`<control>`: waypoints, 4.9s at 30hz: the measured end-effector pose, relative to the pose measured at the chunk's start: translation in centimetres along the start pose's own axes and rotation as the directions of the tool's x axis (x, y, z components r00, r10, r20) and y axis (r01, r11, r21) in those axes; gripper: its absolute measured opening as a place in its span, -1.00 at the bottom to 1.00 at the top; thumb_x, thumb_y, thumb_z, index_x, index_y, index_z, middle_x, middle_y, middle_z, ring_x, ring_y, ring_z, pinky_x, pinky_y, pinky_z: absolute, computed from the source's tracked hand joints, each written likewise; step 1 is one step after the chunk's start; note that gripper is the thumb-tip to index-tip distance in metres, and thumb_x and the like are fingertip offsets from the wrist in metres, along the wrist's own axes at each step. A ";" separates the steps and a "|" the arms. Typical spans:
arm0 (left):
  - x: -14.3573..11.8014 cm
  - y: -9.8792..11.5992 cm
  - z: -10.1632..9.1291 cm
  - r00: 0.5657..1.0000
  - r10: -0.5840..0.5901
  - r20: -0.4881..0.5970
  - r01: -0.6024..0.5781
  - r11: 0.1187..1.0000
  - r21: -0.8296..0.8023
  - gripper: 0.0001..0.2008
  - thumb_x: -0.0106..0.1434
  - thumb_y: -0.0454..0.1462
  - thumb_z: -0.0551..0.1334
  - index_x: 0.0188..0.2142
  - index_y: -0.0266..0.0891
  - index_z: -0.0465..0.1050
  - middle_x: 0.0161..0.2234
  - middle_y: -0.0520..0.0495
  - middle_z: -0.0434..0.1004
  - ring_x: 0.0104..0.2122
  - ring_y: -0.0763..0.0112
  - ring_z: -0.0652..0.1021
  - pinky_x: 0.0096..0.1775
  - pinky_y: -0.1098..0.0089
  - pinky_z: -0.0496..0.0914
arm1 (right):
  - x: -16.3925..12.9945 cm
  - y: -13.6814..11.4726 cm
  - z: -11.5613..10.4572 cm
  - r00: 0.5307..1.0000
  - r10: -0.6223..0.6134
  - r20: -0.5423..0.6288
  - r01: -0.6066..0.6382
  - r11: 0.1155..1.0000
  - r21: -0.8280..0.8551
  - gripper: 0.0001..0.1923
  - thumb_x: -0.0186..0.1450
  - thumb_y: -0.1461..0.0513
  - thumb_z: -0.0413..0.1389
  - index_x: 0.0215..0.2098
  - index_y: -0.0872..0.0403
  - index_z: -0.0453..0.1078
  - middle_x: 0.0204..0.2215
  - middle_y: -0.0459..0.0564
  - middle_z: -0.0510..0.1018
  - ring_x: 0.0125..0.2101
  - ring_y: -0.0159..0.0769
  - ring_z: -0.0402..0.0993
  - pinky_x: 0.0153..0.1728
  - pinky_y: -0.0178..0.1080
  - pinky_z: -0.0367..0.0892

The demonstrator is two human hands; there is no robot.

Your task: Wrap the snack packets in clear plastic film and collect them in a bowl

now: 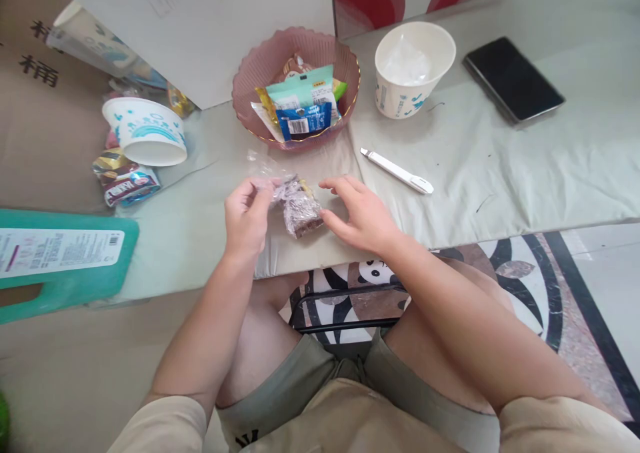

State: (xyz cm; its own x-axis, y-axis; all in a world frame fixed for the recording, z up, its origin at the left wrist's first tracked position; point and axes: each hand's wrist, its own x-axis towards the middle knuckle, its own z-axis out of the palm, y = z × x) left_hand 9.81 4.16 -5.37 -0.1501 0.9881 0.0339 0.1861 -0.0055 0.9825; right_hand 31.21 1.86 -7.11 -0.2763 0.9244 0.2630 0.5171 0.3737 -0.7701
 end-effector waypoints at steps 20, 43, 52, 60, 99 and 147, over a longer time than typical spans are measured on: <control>1.2 1.2 1.0 0.797 -0.604 -0.029 0.491 0.674 -0.552 -0.95 0.17 -0.34 0.20 -0.42 -0.21 0.38 -0.44 0.04 0.49 -0.55 0.60 0.49 -0.57 0.61 0.45 | -1.1 -1.3 1.1 0.993 -0.081 0.080 0.093 0.982 -0.167 -0.75 0.35 0.10 0.17 -0.04 -0.03 0.51 0.11 0.16 0.53 0.08 0.08 0.45 0.07 0.10 0.30; 3.4 -2.3 -3.1 0.990 -0.093 -0.104 0.100 0.993 0.064 -0.58 0.02 -0.55 0.20 -0.18 -0.11 0.41 -0.38 0.07 0.36 -0.52 0.48 0.34 -0.47 0.43 0.17 | -0.2 -0.4 -2.2 1.000 0.016 -0.011 -0.017 0.998 -0.063 -0.86 0.11 0.36 0.05 -0.49 -0.03 0.28 -0.32 0.05 0.55 -0.24 -0.09 0.48 -0.20 -0.02 0.35; 4.6 -3.8 -5.5 0.970 0.131 -0.203 -0.024 0.888 0.460 -0.63 0.22 -0.35 0.19 0.03 -0.08 0.35 0.01 -0.11 0.46 -0.15 0.30 0.59 -0.15 0.32 0.50 | 0.3 2.6 -3.0 0.831 0.016 -0.556 -0.015 1.000 0.006 -0.82 0.10 0.40 0.00 -0.50 -0.03 0.20 -0.48 -0.11 0.48 -0.37 -0.24 0.48 -0.19 -0.05 0.44; 2.4 -1.1 -3.6 0.906 0.264 0.331 -0.422 0.633 0.649 -0.57 0.32 -0.05 0.21 0.13 -0.11 0.42 0.19 -0.18 0.52 0.32 0.04 0.42 0.36 0.05 0.22 | 0.1 1.3 -2.5 0.980 0.052 -0.192 -0.072 0.992 -0.103 -0.61 0.26 0.13 0.19 0.05 -0.02 0.45 -0.15 0.05 0.63 -0.08 -0.03 0.57 0.00 0.06 0.45; 1.6 -0.4 -3.1 0.957 0.074 0.281 -0.264 0.622 0.737 -0.63 0.24 -0.38 0.27 0.04 -0.16 0.58 0.15 -0.22 0.49 0.18 0.09 0.51 0.26 0.12 0.42 | 2.0 -2.0 0.6 0.986 -0.060 0.156 0.106 0.946 -0.307 -0.51 0.30 0.25 0.11 0.20 0.00 0.43 0.26 0.14 0.51 0.26 0.07 0.42 0.26 0.11 0.32; 1.1 2.3 -1.4 0.853 -0.304 0.424 -0.263 0.451 0.853 -0.23 0.25 -0.33 0.18 0.45 -0.04 0.18 0.57 -0.16 -0.12 0.52 -0.14 0.02 0.39 -0.29 0.10 | 15.9 -5.2 -8.0 0.985 0.040 -0.167 -0.127 0.823 -0.554 -0.74 0.39 0.11 0.07 -0.07 -0.08 0.57 -0.08 0.00 0.69 0.04 0.07 0.64 0.12 0.10 0.51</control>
State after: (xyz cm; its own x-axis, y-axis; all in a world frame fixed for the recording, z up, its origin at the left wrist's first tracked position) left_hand 8.67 5.03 -2.82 0.2269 0.9099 -0.3472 0.9515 -0.1311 0.2783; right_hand 30.62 15.21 5.71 -0.1161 0.9384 0.3256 0.9095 0.2322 -0.3447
